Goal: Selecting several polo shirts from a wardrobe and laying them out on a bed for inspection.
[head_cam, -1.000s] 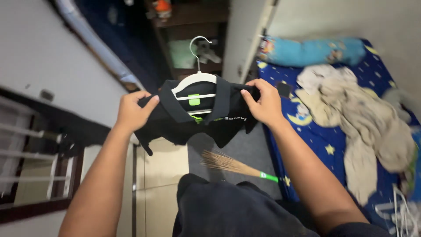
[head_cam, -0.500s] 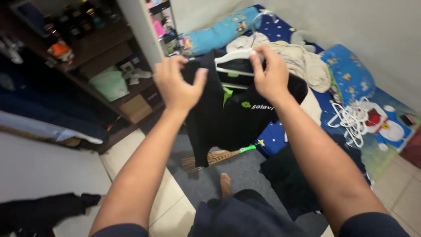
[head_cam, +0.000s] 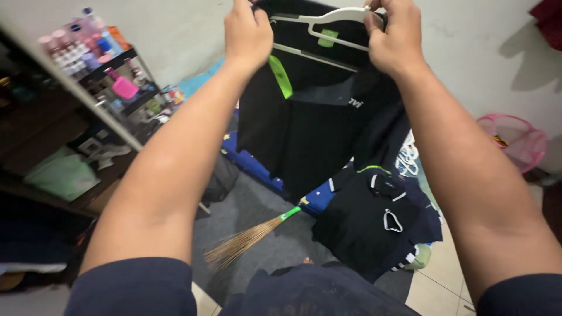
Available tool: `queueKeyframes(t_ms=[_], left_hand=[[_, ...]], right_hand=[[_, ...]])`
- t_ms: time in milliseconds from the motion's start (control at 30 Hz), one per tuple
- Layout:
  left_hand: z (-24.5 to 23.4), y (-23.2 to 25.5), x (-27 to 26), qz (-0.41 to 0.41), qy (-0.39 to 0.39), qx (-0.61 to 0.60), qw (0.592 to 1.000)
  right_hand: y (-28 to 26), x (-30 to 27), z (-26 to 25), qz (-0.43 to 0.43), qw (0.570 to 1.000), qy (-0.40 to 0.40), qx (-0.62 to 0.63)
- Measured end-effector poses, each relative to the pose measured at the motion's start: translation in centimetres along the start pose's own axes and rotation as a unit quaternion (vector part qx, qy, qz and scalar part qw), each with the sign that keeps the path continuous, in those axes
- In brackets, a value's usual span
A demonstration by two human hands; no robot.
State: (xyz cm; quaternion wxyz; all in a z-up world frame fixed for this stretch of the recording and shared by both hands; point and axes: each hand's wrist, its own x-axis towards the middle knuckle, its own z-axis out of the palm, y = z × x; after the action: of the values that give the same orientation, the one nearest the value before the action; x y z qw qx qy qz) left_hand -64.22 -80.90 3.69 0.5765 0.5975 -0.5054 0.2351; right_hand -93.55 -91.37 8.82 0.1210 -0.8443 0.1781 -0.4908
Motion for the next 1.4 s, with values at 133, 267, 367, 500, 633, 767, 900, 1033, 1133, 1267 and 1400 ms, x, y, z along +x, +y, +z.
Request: queueKeyframes(t_ms=[133, 267, 367, 500, 633, 767, 900, 1033, 1133, 1267, 1400], left_hand=[[2.7, 4.6, 2.1, 0.097, -0.073, 0.018, 0.992], [5.4, 7.9, 2.7, 0.001, -0.293, 0.002, 0.956], [10.2, 4.9, 1.8, -0.055, -0.357, 0.019, 0.932], [15.5, 2.7, -0.7, -0.090, -0.324, -0.047, 0.941], [19.1, 5.5, -3.2, -0.102, -0.418, -0.145, 0.891], [22.8, 5.1, -6.5, -0.089, -0.438, -0.196, 0.873], [25.7, 2.6, -9.2, -0.093, -0.470, -0.220, 0.850], [28.1, 0.6, -11.3, -0.152, -0.526, -0.179, 0.817], [29.6, 0.2, -11.7, -0.180, -0.550, -0.165, 0.798], [32.1, 0.7, -12.3, -0.222, -0.531, -0.151, 0.804], [33.2, 3.1, -12.3, -0.282, -0.504, -0.123, 0.807]], right_hand=[[7.1, -0.6, -5.1, 0.013, 0.999, -0.017, -0.038], [13.9, -2.4, -8.3, 0.022, 0.998, -0.012, -0.064], [21.5, -4.1, -9.5, 0.078, 0.997, 0.016, 0.006], [25.5, -5.3, -11.1, 0.251, 0.906, 0.085, 0.331], [27.3, -6.2, -11.2, 0.335, 0.806, 0.165, 0.458], [33.4, -10.6, -10.1, 0.391, 0.775, 0.258, 0.423], [38.6, -20.3, -7.4, 0.500, 0.787, 0.245, 0.265], [41.8, -30.9, -3.9, 0.602, 0.752, 0.226, 0.142], [46.4, -33.9, -3.6, 0.676, 0.690, 0.212, 0.147], [62.4, -34.3, -7.7, 0.667, 0.726, 0.167, -0.011], [71.0, -28.1, -10.6, 0.368, 0.895, 0.128, -0.215]])
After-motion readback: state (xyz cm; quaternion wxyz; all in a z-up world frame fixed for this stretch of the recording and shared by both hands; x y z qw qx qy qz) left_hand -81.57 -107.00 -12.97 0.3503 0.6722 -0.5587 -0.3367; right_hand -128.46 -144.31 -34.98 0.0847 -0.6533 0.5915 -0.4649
